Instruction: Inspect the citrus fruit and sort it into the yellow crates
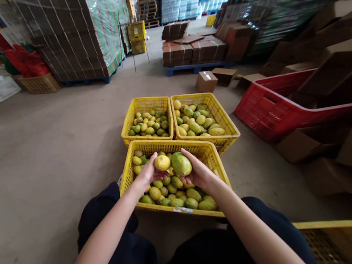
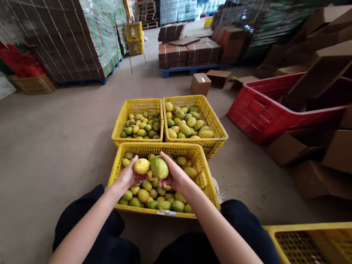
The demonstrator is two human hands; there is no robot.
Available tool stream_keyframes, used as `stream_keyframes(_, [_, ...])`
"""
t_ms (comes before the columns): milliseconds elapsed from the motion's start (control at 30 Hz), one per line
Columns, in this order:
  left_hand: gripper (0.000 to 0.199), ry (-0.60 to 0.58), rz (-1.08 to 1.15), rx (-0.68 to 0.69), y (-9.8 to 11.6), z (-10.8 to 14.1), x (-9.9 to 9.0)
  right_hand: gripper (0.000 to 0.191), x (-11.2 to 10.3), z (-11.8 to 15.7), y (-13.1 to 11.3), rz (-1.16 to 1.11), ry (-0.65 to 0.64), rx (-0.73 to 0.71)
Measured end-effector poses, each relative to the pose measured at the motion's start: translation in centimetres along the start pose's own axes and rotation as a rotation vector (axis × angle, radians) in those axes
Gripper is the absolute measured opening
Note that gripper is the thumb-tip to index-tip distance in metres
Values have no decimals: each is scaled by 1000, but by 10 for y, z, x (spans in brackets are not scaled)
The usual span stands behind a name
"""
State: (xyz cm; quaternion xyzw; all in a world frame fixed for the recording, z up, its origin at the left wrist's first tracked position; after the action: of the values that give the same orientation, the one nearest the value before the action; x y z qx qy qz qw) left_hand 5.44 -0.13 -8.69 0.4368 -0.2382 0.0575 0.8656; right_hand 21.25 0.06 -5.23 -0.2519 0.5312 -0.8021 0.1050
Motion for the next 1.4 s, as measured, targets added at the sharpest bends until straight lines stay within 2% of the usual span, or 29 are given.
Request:
stream_keyframes(100, [57,-24,31,-31,-2,-2,-2,60,3,0,5,-152,-78,182])
stream_keyframes(167, [57,-43,39,-23,-4,-3,-2,58,3,0,4,-190,-65,196])
stream_keyframes(233, [54,-35,20,46,-4,-2,0,51,2,0,4,-206,-20,191])
stream_keyframes(333, [44,57,-123,324,3,3,3,40,-2,0,3,-157,116,88])
stream_keyframes(433, [51,156,-343,629,13,10,7,53,-7,2,-1,10,239,-85])
stream_keyframes(500, [55,154,-425,720,16,12,10,64,-10,3,-4,151,301,-211])
stream_keyframes(567, [53,115,-444,754,17,12,13,72,-12,4,-7,264,340,-329])
stream_keyframes(667, [51,54,-410,804,19,15,18,74,-14,6,-10,329,350,-430])
stream_keyframes(767, [51,0,-344,795,22,17,20,66,-15,8,-14,315,323,-463])
stream_keyframes(933, [52,-69,-179,693,21,14,16,62,-20,9,-17,371,324,-469])
stream_keyframes(1100, [45,-150,70,626,21,11,16,62,-19,9,-14,266,296,-365])
stream_keyframes(1233, [37,-167,154,534,24,9,18,50,-11,10,-12,139,246,-291])
stream_keyframes(1400, [44,-177,282,425,23,6,19,51,1,7,-6,167,175,-233])
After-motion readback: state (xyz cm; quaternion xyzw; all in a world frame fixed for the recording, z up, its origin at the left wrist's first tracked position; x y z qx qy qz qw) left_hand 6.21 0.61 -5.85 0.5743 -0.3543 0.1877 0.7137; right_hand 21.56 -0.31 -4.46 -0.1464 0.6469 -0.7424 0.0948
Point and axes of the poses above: each hand's wrist, its own z-axis away from the middle knuckle, its own x-axis out of the palm, y = z × x, the point moved 3 cm from there along -z, towards the middle knuckle, and after that the axes turned 11 degrees about -y, right-handed, at the moved point
